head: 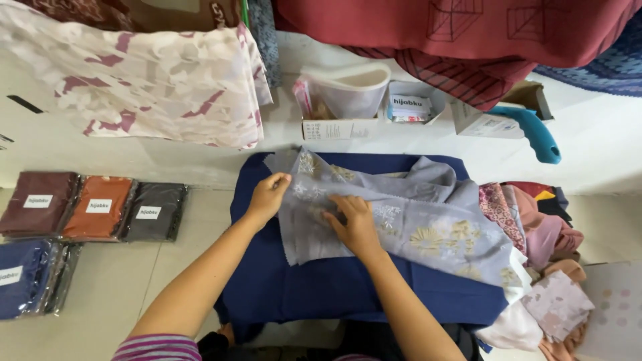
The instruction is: Cleaning a light grey hijab by unfolding it, smoothing it out on a mat, and using a lint roller to remove lint and debris.
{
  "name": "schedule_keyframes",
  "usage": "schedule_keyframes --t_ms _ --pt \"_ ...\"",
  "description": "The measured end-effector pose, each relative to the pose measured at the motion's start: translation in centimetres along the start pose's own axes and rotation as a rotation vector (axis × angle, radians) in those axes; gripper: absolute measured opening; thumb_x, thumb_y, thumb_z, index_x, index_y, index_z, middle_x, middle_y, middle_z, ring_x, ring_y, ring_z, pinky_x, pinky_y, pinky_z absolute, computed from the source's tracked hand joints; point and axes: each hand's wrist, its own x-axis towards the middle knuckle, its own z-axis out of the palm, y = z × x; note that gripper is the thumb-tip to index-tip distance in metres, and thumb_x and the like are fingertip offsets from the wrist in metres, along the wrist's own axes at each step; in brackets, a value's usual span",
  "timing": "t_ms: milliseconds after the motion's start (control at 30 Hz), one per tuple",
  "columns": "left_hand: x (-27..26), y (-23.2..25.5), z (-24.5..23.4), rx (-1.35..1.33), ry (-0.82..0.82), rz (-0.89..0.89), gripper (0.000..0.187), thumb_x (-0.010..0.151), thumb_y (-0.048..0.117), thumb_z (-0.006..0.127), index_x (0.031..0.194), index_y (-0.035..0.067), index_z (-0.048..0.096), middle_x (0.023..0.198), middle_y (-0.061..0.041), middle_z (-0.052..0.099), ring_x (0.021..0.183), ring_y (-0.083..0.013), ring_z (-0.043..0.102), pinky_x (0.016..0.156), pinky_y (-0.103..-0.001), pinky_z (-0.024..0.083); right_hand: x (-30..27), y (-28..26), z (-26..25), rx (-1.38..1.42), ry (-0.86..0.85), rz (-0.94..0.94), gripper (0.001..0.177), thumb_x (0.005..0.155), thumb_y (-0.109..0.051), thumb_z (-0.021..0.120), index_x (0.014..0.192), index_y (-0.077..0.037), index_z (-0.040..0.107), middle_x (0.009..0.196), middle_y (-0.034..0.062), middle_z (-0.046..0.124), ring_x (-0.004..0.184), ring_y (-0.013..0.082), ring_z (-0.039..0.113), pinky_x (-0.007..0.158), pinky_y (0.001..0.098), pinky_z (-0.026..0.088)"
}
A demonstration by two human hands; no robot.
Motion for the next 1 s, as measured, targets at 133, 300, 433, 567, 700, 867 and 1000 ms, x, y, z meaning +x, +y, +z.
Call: schedule_keyframes --t_ms 133,300,433,567,700,867,1000 --pt "-1.3 4.2 -1.0 -0.244 -0.011 -0.181 0.049 0.106 0.043 0.053 0.141 0.010 0.061 0.146 -0.017 0.058 0.142 -0.0344 0.048 0.116 -0.049 0.039 0.4 0.0 0.4 0.030 -0.063 0.067 0.020 0.086 -0.036 0.082 0.100 -0.023 0.078 0.082 -0.0063 0.063 0.085 0.0159 0.064 0.082 0.0310 0.043" --pt "-1.2 3.7 -1.4 -0.372 -0.161 -0.265 0.083 0.091 0.043 0.081 0.154 0.008 0.042 0.135 -0.020 0.059 0.140 -0.0359 0.049 0.117 -0.056 0.033 1.7 0.1 0.0 0.119 -0.126 0.084 0.022 0.087 -0.017 0.077 0.108 -0.019 0.078 0.092 -0.0007 0.068 0.092 0.0219 0.065 0.084 0.0350 0.043" --pt "0.1 0.2 -0.5 -0.297 -0.111 -0.213 0.069 0.085 0.015 0.084 0.146 0.007 0.054 0.120 -0.014 0.067 0.121 -0.0269 0.061 0.107 -0.042 0.046 2.6 -2.2 -3.3 0.235 -0.398 -0.034 0.049 0.070 0.000 0.068 0.116 -0.015 0.074 0.121 0.0083 0.070 0.122 0.0347 0.057 0.097 0.0456 0.036" --pt "2.7 -3.6 0.4 -0.335 0.015 -0.233 0.041 0.090 0.023 0.079 0.127 0.010 0.069 0.111 -0.008 0.073 0.103 -0.0181 0.065 0.090 -0.034 0.053 2.3 -1.2 -2.7 0.192 -0.698 0.000 0.048 0.068 -0.004 0.075 0.114 -0.014 0.071 0.142 0.0108 0.061 0.140 0.0392 0.041 0.110 0.0542 0.021" --pt "3.0 -4.0 0.7 -0.340 0.051 -0.271 0.037 0.093 0.035 0.077 0.123 0.014 0.073 0.113 -0.007 0.074 0.103 -0.0197 0.067 0.086 -0.036 0.055 1.5 0.3 -1.0 0.075 -0.588 -0.042 0.022 0.072 -0.019 0.084 0.092 -0.021 0.075 0.137 -0.0015 0.065 0.135 0.0270 0.047 0.109 0.0479 0.023" --pt "2.8 -2.8 0.7 -0.353 0.056 -0.266 0.032 0.095 0.035 0.074 0.121 0.016 0.074 0.111 -0.006 0.074 0.106 -0.0193 0.067 0.089 -0.038 0.054 1.9 0.3 -1.0 0.120 -0.433 -0.104 0.005 0.087 -0.025 0.076 0.089 -0.020 0.076 0.129 -0.0032 0.068 0.129 0.0234 0.053 0.104 0.0435 0.029" --pt "2.2 -1.8 0.6 -0.377 0.050 -0.246 0.029 0.096 0.034 0.073 0.117 0.015 0.075 0.108 -0.006 0.074 0.101 -0.0197 0.065 0.085 -0.037 0.054 2.4 0.7 -1.9 0.264 -0.506 -0.102 0.008 0.087 -0.019 0.075 0.094 -0.022 0.074 0.132 -0.0017 0.066 0.131 0.0252 0.051 0.105 0.0429 0.027"
